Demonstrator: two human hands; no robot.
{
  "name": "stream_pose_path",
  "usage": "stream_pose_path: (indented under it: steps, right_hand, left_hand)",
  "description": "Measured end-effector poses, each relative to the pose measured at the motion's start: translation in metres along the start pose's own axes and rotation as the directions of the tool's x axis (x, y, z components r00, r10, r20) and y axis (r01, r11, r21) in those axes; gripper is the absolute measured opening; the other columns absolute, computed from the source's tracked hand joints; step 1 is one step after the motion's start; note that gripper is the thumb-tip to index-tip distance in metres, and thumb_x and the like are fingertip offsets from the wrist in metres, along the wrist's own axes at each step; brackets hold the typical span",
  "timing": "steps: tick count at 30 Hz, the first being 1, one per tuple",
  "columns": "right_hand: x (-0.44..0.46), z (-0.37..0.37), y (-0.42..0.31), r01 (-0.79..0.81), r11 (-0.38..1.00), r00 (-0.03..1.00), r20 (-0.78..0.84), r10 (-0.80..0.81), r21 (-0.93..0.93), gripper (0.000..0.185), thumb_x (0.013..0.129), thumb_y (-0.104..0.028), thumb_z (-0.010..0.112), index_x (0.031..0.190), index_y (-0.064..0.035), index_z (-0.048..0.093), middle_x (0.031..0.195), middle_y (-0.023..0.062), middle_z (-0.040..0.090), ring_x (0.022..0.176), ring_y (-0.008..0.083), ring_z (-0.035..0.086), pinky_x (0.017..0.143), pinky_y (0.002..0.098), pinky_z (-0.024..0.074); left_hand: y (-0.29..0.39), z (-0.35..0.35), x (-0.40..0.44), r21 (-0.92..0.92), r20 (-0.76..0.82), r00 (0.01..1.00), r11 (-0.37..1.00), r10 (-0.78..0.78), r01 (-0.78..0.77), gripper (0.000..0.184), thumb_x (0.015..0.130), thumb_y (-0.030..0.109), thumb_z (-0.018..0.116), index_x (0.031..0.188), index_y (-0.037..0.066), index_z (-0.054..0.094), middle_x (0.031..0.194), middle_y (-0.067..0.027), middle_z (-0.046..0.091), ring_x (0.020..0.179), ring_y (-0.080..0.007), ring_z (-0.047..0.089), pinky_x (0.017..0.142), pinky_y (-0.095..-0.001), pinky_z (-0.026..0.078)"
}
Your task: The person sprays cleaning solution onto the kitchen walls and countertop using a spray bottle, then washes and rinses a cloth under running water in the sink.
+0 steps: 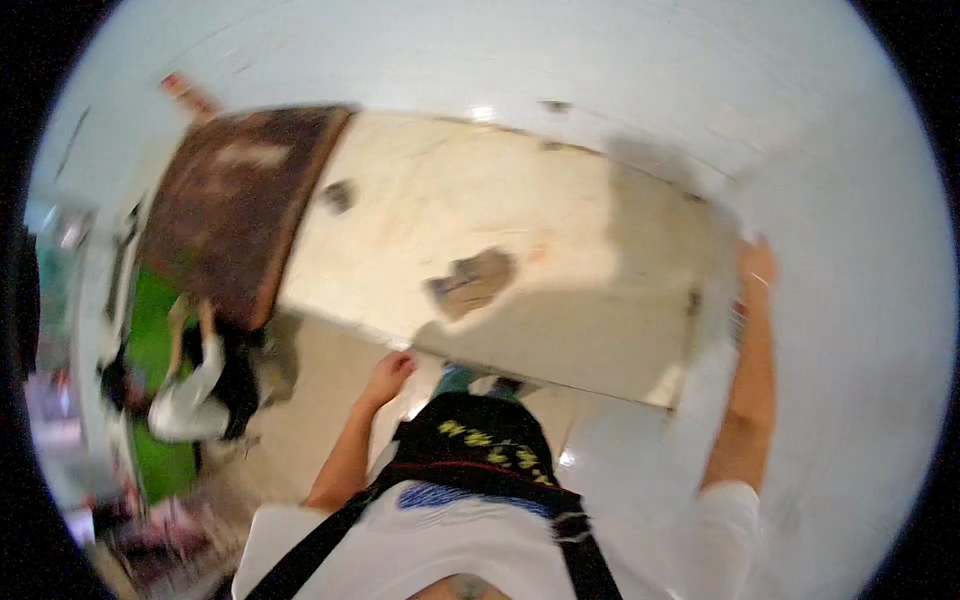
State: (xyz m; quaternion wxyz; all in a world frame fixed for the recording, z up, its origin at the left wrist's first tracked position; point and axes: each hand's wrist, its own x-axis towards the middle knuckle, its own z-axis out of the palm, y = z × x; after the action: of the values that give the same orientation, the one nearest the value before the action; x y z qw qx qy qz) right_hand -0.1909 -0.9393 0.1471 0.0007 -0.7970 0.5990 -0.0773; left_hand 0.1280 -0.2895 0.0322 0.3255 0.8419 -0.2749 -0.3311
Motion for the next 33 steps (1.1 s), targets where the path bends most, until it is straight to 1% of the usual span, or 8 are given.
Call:
stream_pose_path:
  steps: [1, 3, 4, 10, 20, 22, 25, 33]
  right_hand:
    - [-0.03, -0.054, 0.042, -0.212, 0.971, 0.974, -0.098, 0.202, -0.112, 0.075, 0.077, -0.054, 0.058, 0.129, -0.002, 0.046, 0.12, 0.0232, 0.055, 0.114, 0.0351, 0.052, 0.096, 0.0424, 0.0409]
    - [-0.035, -0.046, -0.038, -0.207, 0.976, 0.969, -0.124, 0.215, 0.071, 0.075, 0.077, -0.057, 0.056, 0.126, -0.0007, 0.049, 0.119, 0.0246, 0.055, 0.112, 0.0388, 0.052, 0.095, 0.0437, 0.0413]
    - [-0.038, -0.07, -0.005, -0.208, 0.976, 0.938, -0.272, 0.217, 0.062, 0.068, 0.078, -0.057, 0.056, 0.119, -0.0022, 0.054, 0.109, 0.0242, 0.06, 0.103, 0.0381, 0.057, 0.089, 0.0447, 0.0446]
    - [-0.024, -0.169, -0.044, -0.105, 0.994, 0.866, -0.489, 0.102, 0.022, 0.059, 0.076, -0.054, 0.059, 0.1, -0.0001, 0.061, 0.086, 0.024, 0.064, 0.084, 0.0394, 0.061, 0.073, 0.0461, 0.049]
    - [-0.011, -0.234, -0.053, -0.269, 0.936, 0.828, -0.441, 0.346, 0.228, 0.061, 0.076, -0.053, 0.059, 0.102, 0.0022, 0.06, 0.09, 0.0251, 0.063, 0.089, 0.0391, 0.061, 0.076, 0.0455, 0.0484]
    - [-0.027, -0.241, -0.057, -0.254, 0.959, 0.88, -0.38, 0.285, 0.129, 0.061, 0.076, -0.054, 0.058, 0.102, 0.0018, 0.06, 0.094, 0.0241, 0.063, 0.093, 0.0381, 0.06, 0.079, 0.0442, 0.0482]
    - [-0.045, -0.279, -0.048, -0.299, 0.951, 0.796, -0.53, 0.292, 0.075, 0.062, 0.076, -0.055, 0.058, 0.102, 0.0011, 0.061, 0.096, 0.0234, 0.063, 0.097, 0.0375, 0.059, 0.08, 0.0431, 0.0481]
    - [-0.15, -0.387, -0.016, -0.279, 0.885, 0.658, -0.597, 0.459, 0.373, 0.061, 0.075, -0.055, 0.061, 0.092, 0.004, 0.062, 0.069, 0.0174, 0.065, 0.076, 0.0312, 0.065, 0.071, 0.0411, 0.0501]
  left_hand:
    - [0.011, 0.03, 0.042, -0.008, 0.044, 0.99, 0.991, 0.135, -0.135, 0.024, 0.087, 0.02, 0.055, 0.098, 0.0, 0.06, 0.092, -0.0175, 0.063, 0.085, -0.031, 0.06, 0.076, -0.0383, 0.047]
    - [0.013, -0.003, 0.016, -0.099, -0.004, 0.999, 0.995, 0.035, -0.035, 0.015, 0.086, 0.011, 0.056, 0.094, 0.0, 0.059, 0.086, -0.0165, 0.062, 0.081, -0.0282, 0.06, 0.073, -0.0346, 0.047]
    - [0.002, 0.02, 0.052, -0.102, 0.002, 0.98, 0.975, 0.2, -0.198, 0.012, 0.086, 0.01, 0.055, 0.092, 0.0, 0.059, 0.084, -0.0149, 0.061, 0.078, -0.0262, 0.059, 0.071, -0.0332, 0.047]
    - [0.034, -0.011, 0.065, -0.079, -0.003, 0.98, 0.977, 0.201, -0.2, 0.012, 0.087, 0.011, 0.055, 0.091, 0.001, 0.058, 0.08, -0.0114, 0.061, 0.072, -0.0204, 0.058, 0.067, -0.0307, 0.047]
    - [0.02, -0.006, 0.087, -0.101, 0.112, 0.971, 0.974, 0.212, -0.201, 0.01, 0.087, 0.01, 0.054, 0.088, 0.001, 0.058, 0.076, -0.009, 0.06, 0.069, -0.0171, 0.057, 0.065, -0.0301, 0.046]
    - [0.007, 0.002, 0.095, -0.115, 0.131, 0.971, 0.976, 0.202, -0.187, 0.011, 0.088, 0.01, 0.053, 0.088, 0.0, 0.058, 0.076, -0.0087, 0.06, 0.069, -0.0165, 0.057, 0.066, -0.0295, 0.046]
    - [0.006, 0.007, 0.106, -0.17, 0.18, 0.966, 0.974, 0.183, -0.153, 0.013, 0.089, 0.011, 0.052, 0.088, -0.001, 0.058, 0.076, -0.0084, 0.061, 0.07, -0.0161, 0.059, 0.067, -0.0282, 0.047]
    - [0.036, 0.008, 0.146, -0.158, 0.23, 0.919, 0.944, 0.322, -0.291, 0.014, 0.09, 0.013, 0.051, 0.088, 0.001, 0.057, 0.076, -0.0074, 0.058, 0.069, -0.0159, 0.053, 0.065, -0.0287, 0.044]
